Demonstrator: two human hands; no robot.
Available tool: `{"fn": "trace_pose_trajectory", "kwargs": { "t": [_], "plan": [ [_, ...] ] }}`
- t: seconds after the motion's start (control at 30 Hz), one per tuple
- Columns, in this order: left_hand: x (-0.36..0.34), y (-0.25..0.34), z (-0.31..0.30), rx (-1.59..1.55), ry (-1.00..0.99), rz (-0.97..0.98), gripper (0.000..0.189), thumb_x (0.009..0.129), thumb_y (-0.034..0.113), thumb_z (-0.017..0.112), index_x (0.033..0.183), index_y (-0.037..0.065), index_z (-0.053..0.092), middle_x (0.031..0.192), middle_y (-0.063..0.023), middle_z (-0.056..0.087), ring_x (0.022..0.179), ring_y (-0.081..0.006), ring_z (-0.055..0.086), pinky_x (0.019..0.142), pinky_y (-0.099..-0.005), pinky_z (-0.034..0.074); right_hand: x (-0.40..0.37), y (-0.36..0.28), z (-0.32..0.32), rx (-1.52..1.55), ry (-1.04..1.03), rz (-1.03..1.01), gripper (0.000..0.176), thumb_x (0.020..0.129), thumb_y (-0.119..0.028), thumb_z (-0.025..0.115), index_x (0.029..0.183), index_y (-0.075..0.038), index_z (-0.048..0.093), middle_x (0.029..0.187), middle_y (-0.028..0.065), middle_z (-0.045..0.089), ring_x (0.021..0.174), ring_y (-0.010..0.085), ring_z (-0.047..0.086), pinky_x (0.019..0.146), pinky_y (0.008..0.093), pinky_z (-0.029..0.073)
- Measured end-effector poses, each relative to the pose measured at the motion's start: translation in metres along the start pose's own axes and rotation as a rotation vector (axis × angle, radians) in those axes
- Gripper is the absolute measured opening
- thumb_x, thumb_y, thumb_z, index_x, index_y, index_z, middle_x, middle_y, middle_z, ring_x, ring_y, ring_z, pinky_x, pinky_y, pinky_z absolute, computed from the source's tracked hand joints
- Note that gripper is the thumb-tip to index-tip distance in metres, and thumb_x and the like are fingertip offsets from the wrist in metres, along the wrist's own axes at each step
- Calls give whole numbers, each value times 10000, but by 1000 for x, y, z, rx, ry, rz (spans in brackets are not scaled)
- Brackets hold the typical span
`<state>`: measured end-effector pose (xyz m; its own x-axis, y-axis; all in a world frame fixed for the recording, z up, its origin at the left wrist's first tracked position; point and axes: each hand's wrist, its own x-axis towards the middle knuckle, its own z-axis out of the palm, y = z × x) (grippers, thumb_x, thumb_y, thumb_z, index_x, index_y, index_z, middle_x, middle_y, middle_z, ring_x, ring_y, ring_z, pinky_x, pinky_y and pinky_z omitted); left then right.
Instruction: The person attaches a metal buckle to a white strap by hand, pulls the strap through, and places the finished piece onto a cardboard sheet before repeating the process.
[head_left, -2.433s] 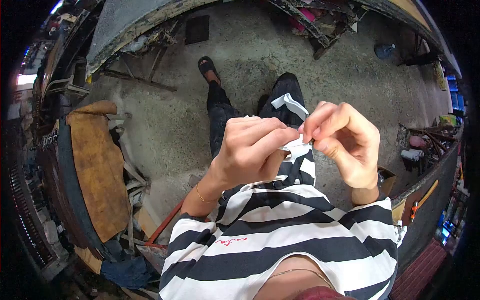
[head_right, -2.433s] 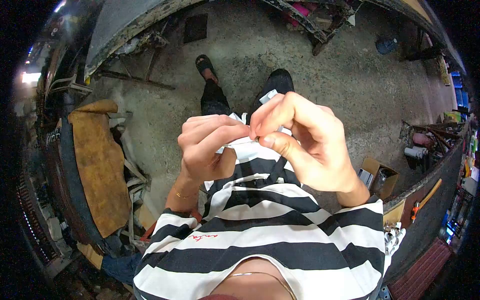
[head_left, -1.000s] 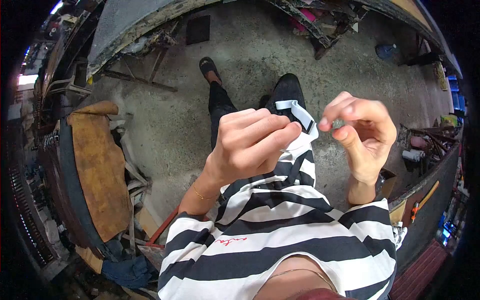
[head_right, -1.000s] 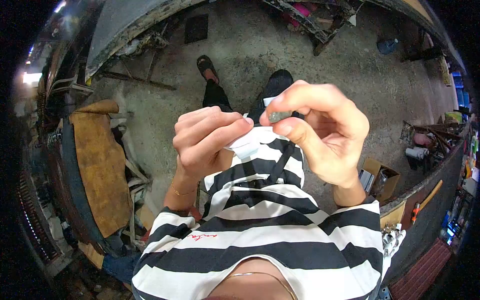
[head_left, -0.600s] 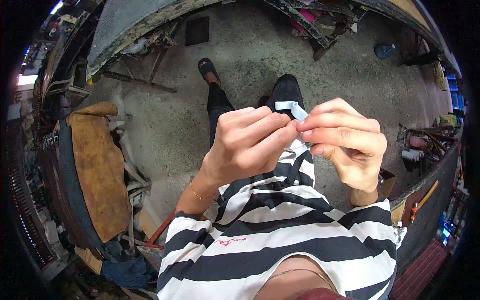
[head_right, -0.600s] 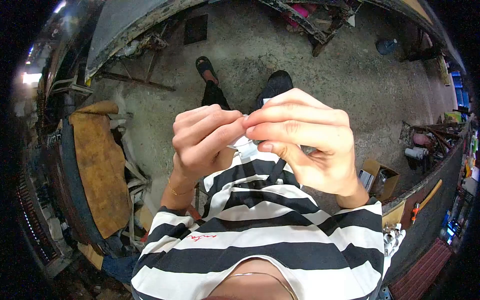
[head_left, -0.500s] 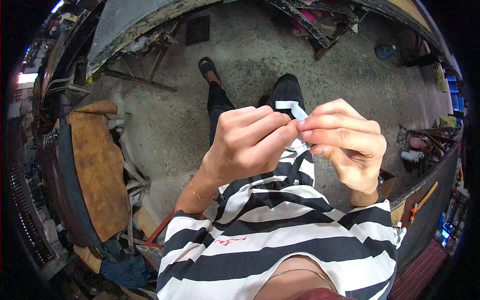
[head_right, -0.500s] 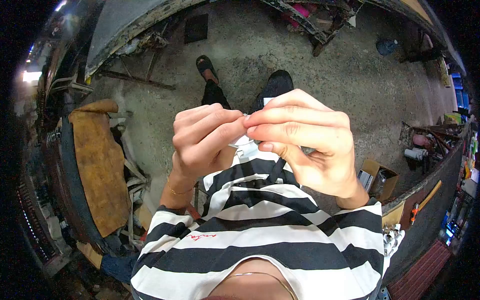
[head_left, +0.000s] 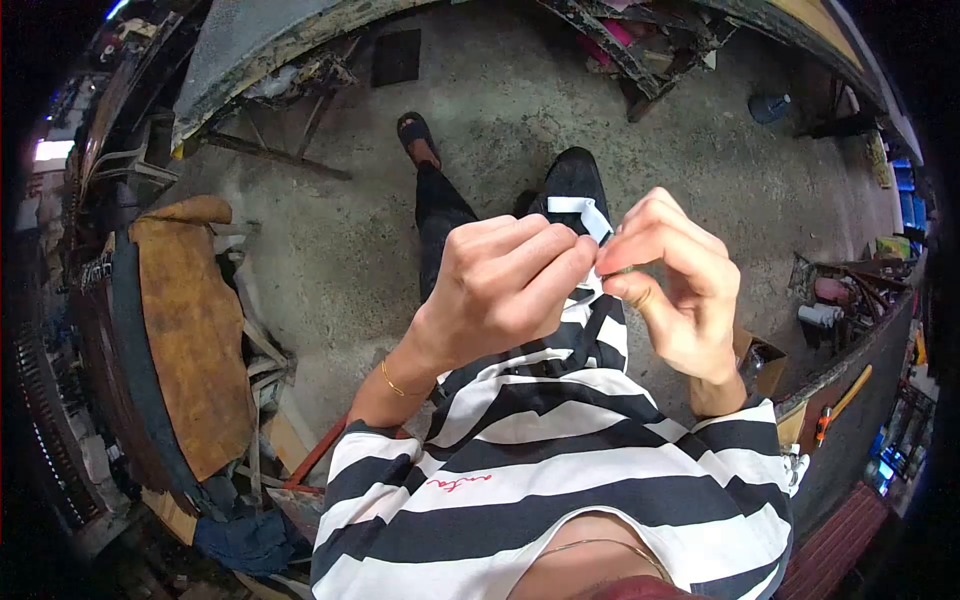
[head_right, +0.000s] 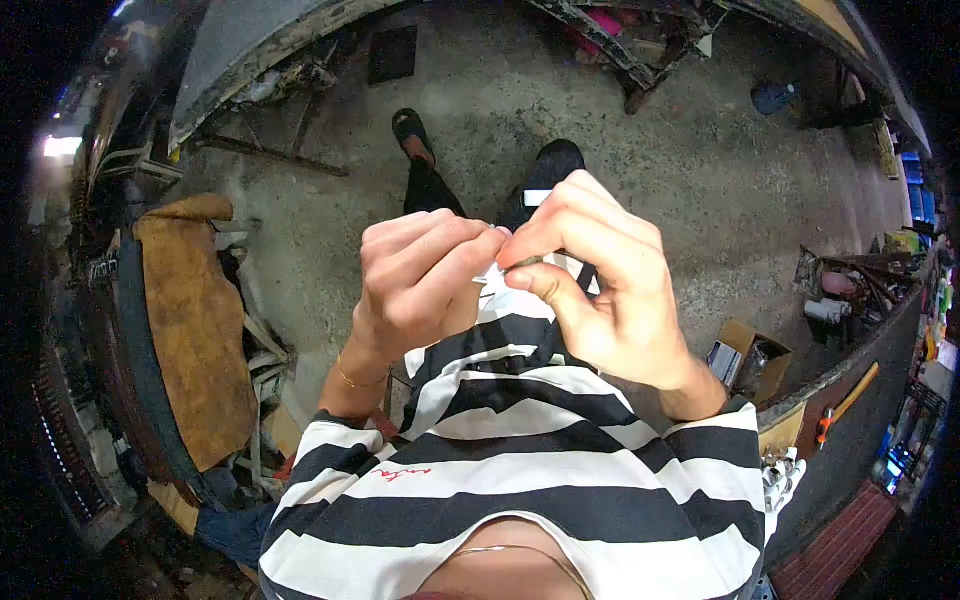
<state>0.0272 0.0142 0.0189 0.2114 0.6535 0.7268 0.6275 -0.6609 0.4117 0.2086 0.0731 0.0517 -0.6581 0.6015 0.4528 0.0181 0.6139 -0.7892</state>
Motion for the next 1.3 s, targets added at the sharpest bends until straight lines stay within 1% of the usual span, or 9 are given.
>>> {"fn": "trace_pose_trajectory", "kwargs": {
  "t": [0.1,0.23,0.37,0.5,0.6,0.7,0.8,1.13,1.3],
  "plan": [
    [1,-3,2,-48,40,5,212,591,-36,644,803,-38,642,712,-110,633,552,-221,625,475,-300,479,-6,7,2,349,16,185,112,782,-15,725,877,9,671,835,89,619,777,180,541,703,288,414],
    [1,-3,5,-121,86,-12,195,608,-32,651,803,-30,644,718,-115,645,564,-226,642,495,-295,498,-8,9,3,626,44,253,127,808,1,715,918,51,677,882,99,636,840,170,536,753,291,416],
    [1,-2,5,-143,112,-26,199,610,-33,648,809,-25,651,713,-115,647,560,-229,642,493,-294,497,-10,6,0,732,59,300,147,810,7,711,940,67,675,890,114,641,847,175,543,767,305,425],
    [5,-3,0,-150,104,-29,214,602,-32,648,816,-21,658,703,-110,645,555,-227,639,487,-293,493,-7,6,-8,680,71,242,143,803,14,712,934,63,685,902,122,655,858,187,558,767,308,439],
    [6,-4,2,-135,103,-12,223,595,-35,645,817,-21,660,703,-107,645,541,-219,627,474,-291,481,-3,-2,-13,435,26,187,172,759,10,734,924,45,700,899,131,669,835,218,587,751,325,456],
    [6,-4,3,-104,109,17,225,590,-26,649,815,-26,658,707,-103,643,524,-205,607,455,-289,459,3,-6,-15,103,-54,-21,232,690,9,747,918,23,705,871,134,668,759,256,612,678,338,477],
    [6,-1,-1,-35,69,56,225,588,-3,659,811,-32,655,707,-98,638,510,-189,587,433,-285,431,4,-17,-16,-36,-64,36,218,705,23,731,921,20,703,873,137,665,761,251,614,673,328,485],
    [5,-2,0,36,18,79,235,563,7,659,794,-36,653,700,-97,624,516,-183,579,430,-280,408,2,-11,-6,-107,-51,80,108,763,22,672,853,9,614,853,121,597,767,261,577,670,342,460],
    [3,-2,1,28,-46,35,167,641,27,658,805,8,628,723,-36,593,594,-158,587,504,-276,455,2,-1,-9,186,-115,228,62,821,-29,634,835,8,586,853,111,555,793,234,538,710,329,426]
  ]
}}
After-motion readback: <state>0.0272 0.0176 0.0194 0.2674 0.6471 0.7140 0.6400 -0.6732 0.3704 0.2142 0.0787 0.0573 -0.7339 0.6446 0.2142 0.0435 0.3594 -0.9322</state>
